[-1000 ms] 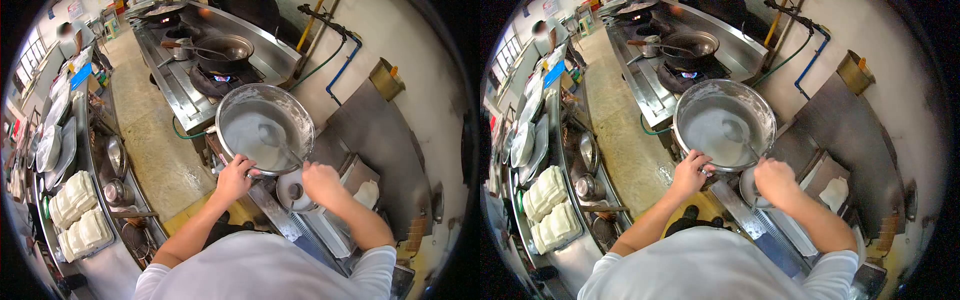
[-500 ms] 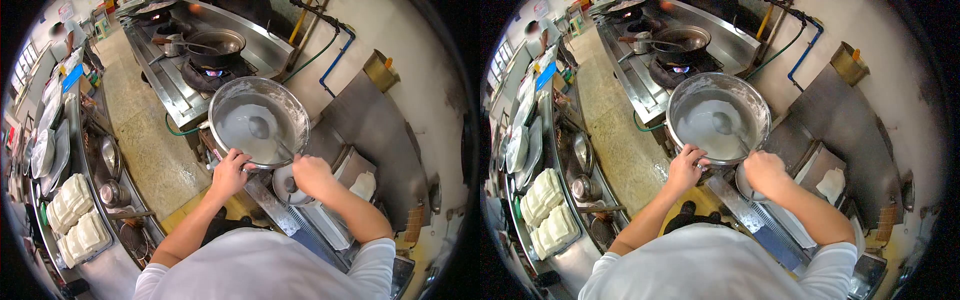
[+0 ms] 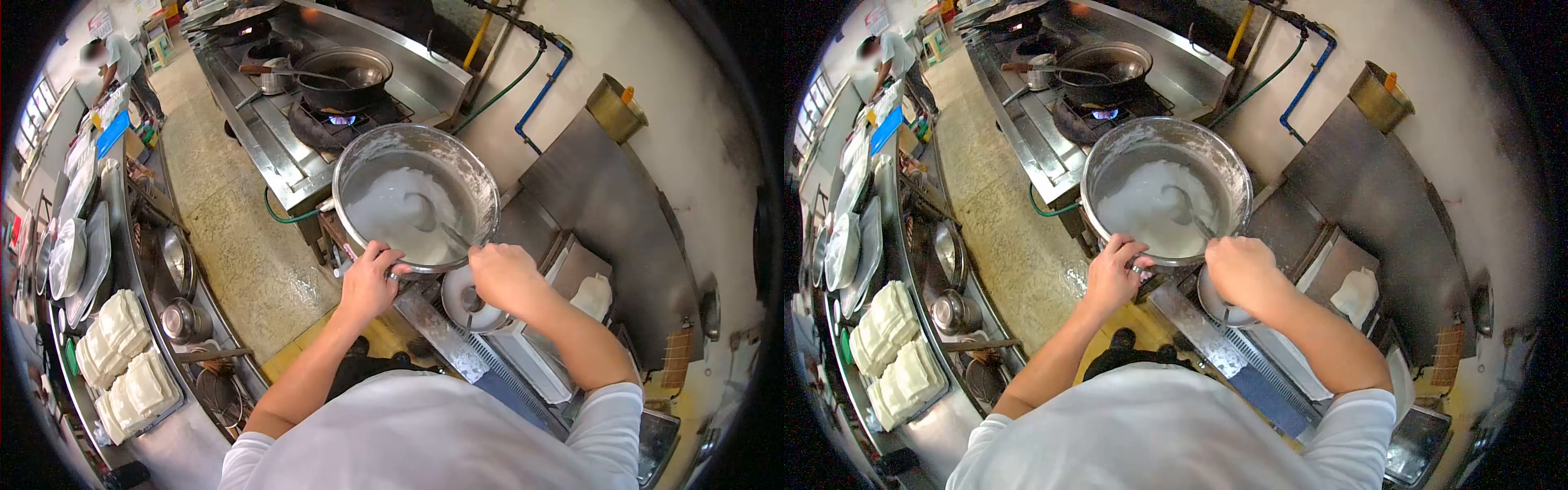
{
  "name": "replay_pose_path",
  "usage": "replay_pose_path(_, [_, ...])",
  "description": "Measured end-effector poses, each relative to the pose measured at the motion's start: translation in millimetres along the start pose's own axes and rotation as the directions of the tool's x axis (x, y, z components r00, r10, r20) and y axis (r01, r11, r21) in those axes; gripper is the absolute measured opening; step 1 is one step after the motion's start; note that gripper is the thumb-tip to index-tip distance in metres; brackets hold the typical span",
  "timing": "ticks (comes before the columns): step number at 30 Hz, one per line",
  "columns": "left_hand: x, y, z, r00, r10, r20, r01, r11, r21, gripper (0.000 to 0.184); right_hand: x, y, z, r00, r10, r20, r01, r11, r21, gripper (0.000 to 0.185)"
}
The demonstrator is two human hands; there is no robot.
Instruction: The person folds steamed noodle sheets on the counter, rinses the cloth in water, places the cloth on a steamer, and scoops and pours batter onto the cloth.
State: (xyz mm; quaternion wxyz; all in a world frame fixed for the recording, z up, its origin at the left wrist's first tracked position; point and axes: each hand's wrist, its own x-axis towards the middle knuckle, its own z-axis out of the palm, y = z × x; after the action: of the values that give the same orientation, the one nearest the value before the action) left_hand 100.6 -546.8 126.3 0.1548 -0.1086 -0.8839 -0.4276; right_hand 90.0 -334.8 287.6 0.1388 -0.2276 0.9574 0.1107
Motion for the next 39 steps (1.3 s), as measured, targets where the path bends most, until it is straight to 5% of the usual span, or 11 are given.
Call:
replay_pose_path(4, [-0.4, 0.6, 1.8, 0.999, -0.034, 0.022, 0.034, 0.999, -0.015, 0.020, -15.6, -10.4, -51.3, 0.986, -0.070, 0.151, 0.061, 0.996, 0.065, 0.016])
replay_pose_path(10, [1.7, -0.8, 0.2, 1.000, -0.004, 0.003, 0.004, 1.000, -0.008, 0.019, 11.2, -13.1, 7.9, 0.987, 0.085, -0.134, -0.066, 0.988, 0.136, 0.016])
replay_pose_path(13, [2.2, -3.9, 3.0, 0.999, 0.035, -0.024, -0.035, 0.999, 0.002, 0.021, 8.9, 3.7, 8.2, 0.992, 0.041, -0.123, -0.034, 0.998, 0.053, 0.015])
replay_pose_path(17, [2.7, -3.1, 3.1, 1.000, 0.016, -0.008, -0.016, 1.000, -0.010, 0.021, -10.7, -7.5, -55.8, 0.989, -0.073, 0.130, 0.070, 0.997, 0.026, 0.014])
replay_pose_path(26, [1.2, -1.7, -1.3, 1.000, 0.003, 0.031, -0.004, 1.000, 0.001, 0.025, 17.4, 7.2, 7.4, 0.984, 0.084, -0.155, -0.068, 0.992, 0.107, 0.013])
replay_pose_path(29, [2.4, -2.9, -0.1, 1.000, 0.010, 0.022, -0.010, 1.000, 0.003, 0.027, -2.2, -3.4, -34.9, 0.998, -0.052, 0.018, 0.051, 0.997, 0.054, 0.014])
replay_pose_path(32, [2.0, -1.9, -0.3, 1.000, 0.014, 0.021, -0.014, 1.000, 0.008, 0.026, -6.5, -15.5, -63.0, 0.994, -0.036, 0.107, 0.024, 0.993, 0.116, 0.016])
replay_pose_path(35, [1.5, -2.7, -2.1, 1.000, 0.009, 0.028, -0.009, 1.000, -0.005, 0.024, 23.1, 3.3, -19.2, 0.991, 0.130, -0.037, -0.099, 0.885, 0.455, 0.022])
replay_pose_path(38, [2.5, -4.7, -1.9, 0.999, 0.013, 0.029, -0.013, 1.000, -0.023, 0.022, 32.4, 28.1, 28.3, 0.952, 0.196, -0.235, -0.033, 0.828, 0.560, 0.030])
replay_pose_path(39, [2.5, -5.0, -0.6, 0.999, 0.019, 0.034, -0.018, 0.999, -0.030, 0.021, 26.4, 25.0, 23.6, 0.950, 0.297, -0.098, -0.159, 0.728, 0.667, 0.030])
